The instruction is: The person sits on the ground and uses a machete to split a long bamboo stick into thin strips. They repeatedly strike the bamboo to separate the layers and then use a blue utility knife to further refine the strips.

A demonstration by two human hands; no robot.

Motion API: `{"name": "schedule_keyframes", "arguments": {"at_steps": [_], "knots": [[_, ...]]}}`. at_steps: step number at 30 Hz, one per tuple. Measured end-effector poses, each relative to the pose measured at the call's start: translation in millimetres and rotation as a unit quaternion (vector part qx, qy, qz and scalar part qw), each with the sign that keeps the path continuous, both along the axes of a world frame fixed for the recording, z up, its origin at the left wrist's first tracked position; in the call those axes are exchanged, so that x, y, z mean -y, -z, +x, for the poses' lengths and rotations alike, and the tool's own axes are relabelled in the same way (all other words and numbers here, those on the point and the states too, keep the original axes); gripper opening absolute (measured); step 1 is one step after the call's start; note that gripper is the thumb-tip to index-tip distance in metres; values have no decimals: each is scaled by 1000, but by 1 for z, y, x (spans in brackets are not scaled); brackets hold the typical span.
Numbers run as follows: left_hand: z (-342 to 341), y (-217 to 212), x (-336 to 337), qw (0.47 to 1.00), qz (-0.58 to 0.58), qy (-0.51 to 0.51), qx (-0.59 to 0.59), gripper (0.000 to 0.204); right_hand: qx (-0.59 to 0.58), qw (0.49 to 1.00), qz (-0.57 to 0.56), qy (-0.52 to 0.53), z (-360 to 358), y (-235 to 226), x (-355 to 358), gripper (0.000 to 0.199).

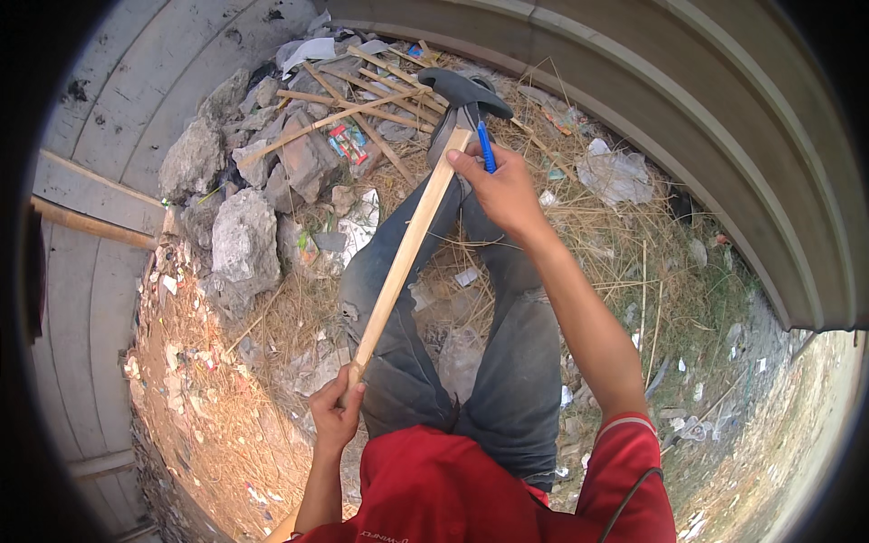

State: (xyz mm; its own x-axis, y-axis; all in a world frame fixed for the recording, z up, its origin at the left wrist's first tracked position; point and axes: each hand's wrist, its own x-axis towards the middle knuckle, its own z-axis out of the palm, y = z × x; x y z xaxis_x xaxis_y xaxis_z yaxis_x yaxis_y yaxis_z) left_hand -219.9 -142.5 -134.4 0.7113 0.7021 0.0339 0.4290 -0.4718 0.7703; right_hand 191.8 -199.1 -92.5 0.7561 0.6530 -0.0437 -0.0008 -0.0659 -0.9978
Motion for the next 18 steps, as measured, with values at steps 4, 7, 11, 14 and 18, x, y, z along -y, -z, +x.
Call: {"name": "schedule_keyframes", "arguments": {"at_steps": [4,7,11,14,18], "knots": [[4,-2,0,1000,13,-1,8,35,-28,999,23,-29,-15,5,-1,31],[21,-4,3,999,9,-15,31,35,26,994,-18,-109,-48,16,1,31],[43,-6,1,999,-5,-38,29,38,69,968,-76,-229,-97,21,11,33],[56,-5,0,997,-11,-59,53,39,281,915,-175,-229,-125,15,23,47],[72,-6,-2,994,-6,-62,86,38,316,897,-210,-228,-145,18,30,52]]}}
